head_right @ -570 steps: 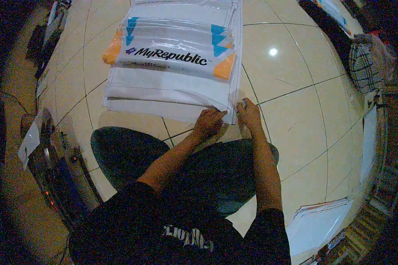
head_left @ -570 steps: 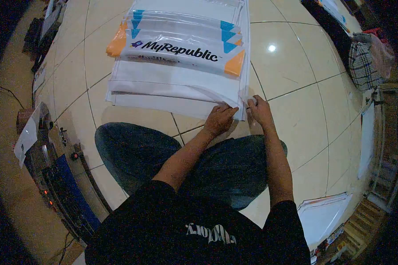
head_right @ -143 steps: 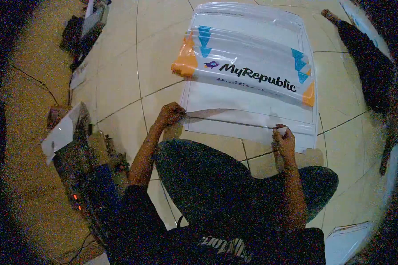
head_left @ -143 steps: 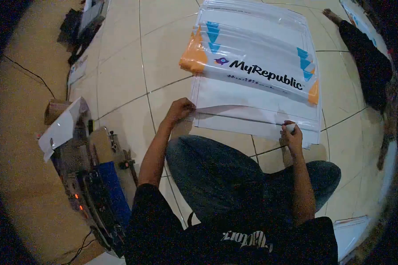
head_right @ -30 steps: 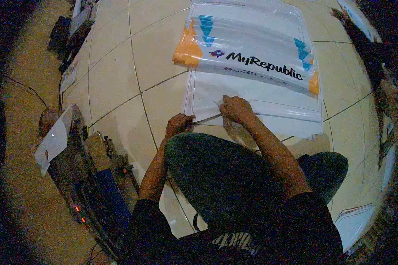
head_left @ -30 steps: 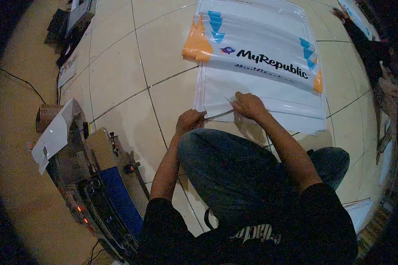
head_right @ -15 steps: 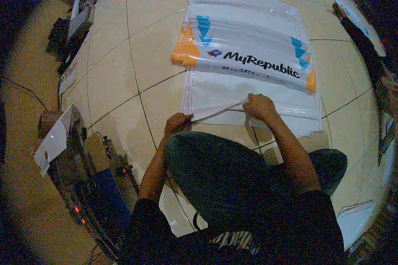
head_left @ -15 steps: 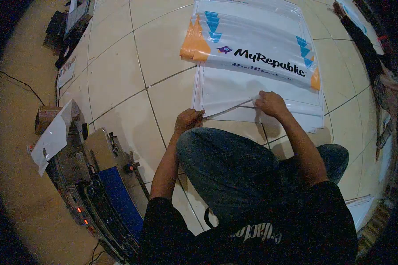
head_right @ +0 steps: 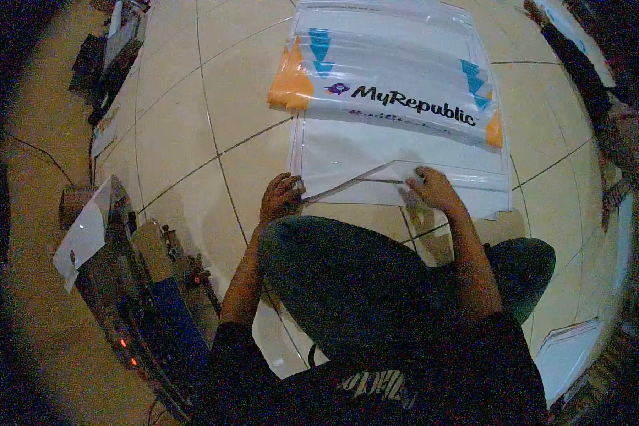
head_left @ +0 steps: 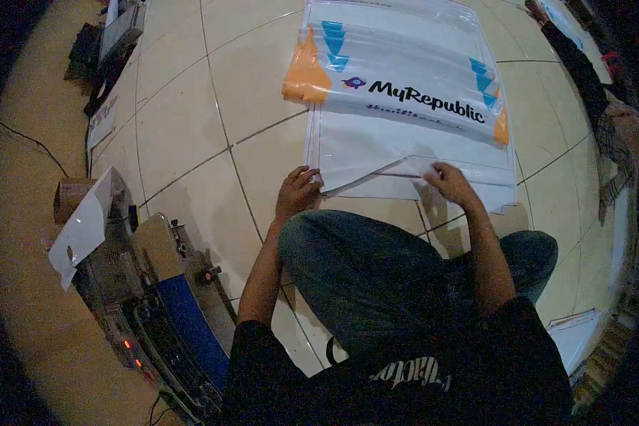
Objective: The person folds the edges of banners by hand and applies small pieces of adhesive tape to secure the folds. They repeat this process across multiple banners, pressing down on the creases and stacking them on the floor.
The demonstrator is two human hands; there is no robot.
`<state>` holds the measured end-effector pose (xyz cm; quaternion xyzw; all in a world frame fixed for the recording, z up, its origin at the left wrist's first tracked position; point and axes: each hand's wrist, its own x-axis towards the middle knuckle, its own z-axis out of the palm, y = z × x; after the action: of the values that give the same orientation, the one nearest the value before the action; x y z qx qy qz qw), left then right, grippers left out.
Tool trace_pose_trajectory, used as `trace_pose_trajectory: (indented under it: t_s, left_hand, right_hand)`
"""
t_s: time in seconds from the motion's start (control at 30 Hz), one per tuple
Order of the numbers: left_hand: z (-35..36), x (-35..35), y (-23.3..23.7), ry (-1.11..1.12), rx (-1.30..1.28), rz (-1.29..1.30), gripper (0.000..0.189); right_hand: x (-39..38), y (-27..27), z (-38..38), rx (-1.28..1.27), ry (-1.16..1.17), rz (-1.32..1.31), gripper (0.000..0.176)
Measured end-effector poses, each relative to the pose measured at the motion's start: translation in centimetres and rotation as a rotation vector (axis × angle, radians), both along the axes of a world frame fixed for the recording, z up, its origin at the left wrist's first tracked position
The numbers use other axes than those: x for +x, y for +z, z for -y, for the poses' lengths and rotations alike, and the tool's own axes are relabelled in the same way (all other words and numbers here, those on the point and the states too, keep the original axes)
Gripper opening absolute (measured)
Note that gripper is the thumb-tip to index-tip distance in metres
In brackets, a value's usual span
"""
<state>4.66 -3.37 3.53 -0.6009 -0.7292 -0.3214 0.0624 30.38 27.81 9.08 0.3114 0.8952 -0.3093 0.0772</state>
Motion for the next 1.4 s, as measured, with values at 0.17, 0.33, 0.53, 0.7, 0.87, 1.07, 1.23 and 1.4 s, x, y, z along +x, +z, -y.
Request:
trace_pose_trajectory:
  t_s: [0.17,0.33,0.53,0.7,0.87,1.07,1.23,1.4]
  left_hand:
    - [0.1,-0.4,-3.2,-0.041,-0.095,0.362,0.027]
    - [-0.2,0.1,-0.6,0.142,0.001,0.794,0.017]
    - [-2.4,-1.2,3.6,0.263,-0.291,0.824,0.027]
    - [-3.0,-1.8,2.4,0.292,-0.268,0.707,0.024]
    - [-3.3,-2.2,1.3,0.351,-0.280,0.668,0.028]
    - [-3.5,-2.2,2.0,0.414,-0.332,0.800,0.033]
    - [-3.6,-2.4,2.3,0.431,-0.322,0.803,0.034]
    - [-3.7,-2.7,0.5,0.445,-0.330,0.774,0.033]
  right_hand:
    - [4.2,2.0,5.7,-0.587,-0.008,-0.051,0.038]
    - [5.1,-1.8,8.4,-0.260,0.321,-0.211,0.038]
    - [3.8,-2.3,8.5,-0.262,0.440,-0.183,0.041]
    - [4.6,-1.6,8.1,-0.274,0.456,-0.324,0.042]
    - [4.4,0.1,3.5,-0.067,0.120,-0.204,0.040]
    - [0.2,-3.2,-0.3,0.421,0.556,-0.259,0.049]
    - [-3.9,-3.0,2.1,0.404,0.752,-0.206,0.051]
    - [-6.7,-3.0,3.5,0.334,0.770,-0.245,0.054]
